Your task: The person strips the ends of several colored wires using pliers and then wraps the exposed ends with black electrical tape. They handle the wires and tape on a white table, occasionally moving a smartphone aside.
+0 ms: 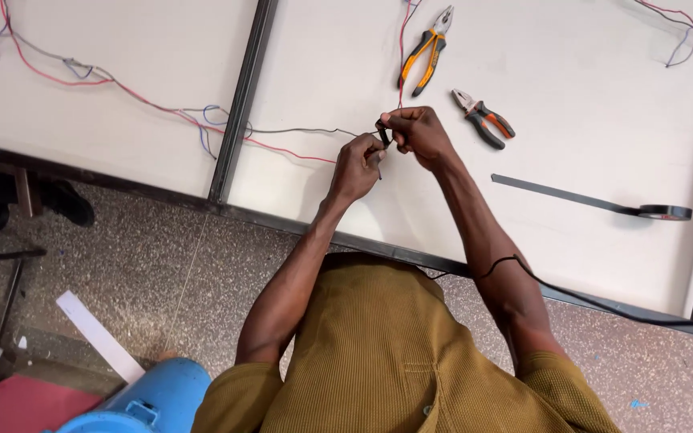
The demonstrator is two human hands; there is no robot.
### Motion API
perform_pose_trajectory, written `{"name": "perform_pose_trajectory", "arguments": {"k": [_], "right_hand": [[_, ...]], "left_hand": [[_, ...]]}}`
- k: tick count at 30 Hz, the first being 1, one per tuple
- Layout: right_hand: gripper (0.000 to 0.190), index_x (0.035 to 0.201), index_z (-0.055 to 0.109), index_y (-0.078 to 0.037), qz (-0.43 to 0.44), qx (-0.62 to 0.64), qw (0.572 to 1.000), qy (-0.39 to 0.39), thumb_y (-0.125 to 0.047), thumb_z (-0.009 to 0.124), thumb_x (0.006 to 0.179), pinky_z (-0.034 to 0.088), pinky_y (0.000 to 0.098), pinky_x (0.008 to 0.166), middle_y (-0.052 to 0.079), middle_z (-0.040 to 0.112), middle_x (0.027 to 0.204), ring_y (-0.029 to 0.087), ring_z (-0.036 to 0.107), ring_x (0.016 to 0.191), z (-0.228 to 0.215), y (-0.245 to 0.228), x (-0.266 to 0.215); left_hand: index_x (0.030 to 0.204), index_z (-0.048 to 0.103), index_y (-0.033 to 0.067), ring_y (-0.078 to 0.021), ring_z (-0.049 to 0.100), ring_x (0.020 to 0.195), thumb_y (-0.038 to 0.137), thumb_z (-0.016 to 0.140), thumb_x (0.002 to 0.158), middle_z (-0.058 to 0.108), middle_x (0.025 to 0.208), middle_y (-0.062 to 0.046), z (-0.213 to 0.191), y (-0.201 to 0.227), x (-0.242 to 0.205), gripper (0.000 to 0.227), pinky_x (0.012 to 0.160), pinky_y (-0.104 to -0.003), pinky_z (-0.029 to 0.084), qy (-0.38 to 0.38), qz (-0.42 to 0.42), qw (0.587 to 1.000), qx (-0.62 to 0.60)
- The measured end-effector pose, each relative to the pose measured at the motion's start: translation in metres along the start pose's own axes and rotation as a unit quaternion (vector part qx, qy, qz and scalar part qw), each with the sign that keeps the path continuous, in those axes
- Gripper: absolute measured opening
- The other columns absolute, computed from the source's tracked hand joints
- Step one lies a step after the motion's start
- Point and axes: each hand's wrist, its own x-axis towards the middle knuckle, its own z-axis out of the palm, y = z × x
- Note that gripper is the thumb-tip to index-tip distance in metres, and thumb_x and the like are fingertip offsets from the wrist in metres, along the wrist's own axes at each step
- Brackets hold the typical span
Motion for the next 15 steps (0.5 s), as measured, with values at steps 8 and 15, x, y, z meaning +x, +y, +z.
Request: {"name": "perform_pose_trajectory", "arguments": {"k": [8,15], "right_hand": [[0.019,0.109,0.085,-0.001,-0.021,-0.144,0.986,-0.083,-0.020,0.080,0.107,0.046,0.0234,0.047,0.010,0.060,0.055,0.011,0.055,0.044,-0.005,-0.002,0.011],[0.020,0.111,0.084,0.001,-0.014,-0.142,0.984,-0.110,-0.017,0.076,0.108,0.048,0.0235,0.046,0.009,0.058,0.053,0.013,0.057,0.043,-0.003,0.011,0.021]], "left_hand": [[0.111,0.078,0.0081,-0.0406,0.079,0.088,0.010,0.076,0.106,0.075,0.087,-0.014,-0.005,0.011,-0.007,0.006,0.079,-0.050,0.061,0.031,-0.010,0.998,0.050],[0.135,0.055,0.0091,-0.0497,0.077,0.096,0.007,0.065,0.113,0.076,0.093,-0.017,-0.008,0.050,-0.024,0.024,0.087,-0.061,0.060,0.040,-0.029,0.993,0.103]]}}
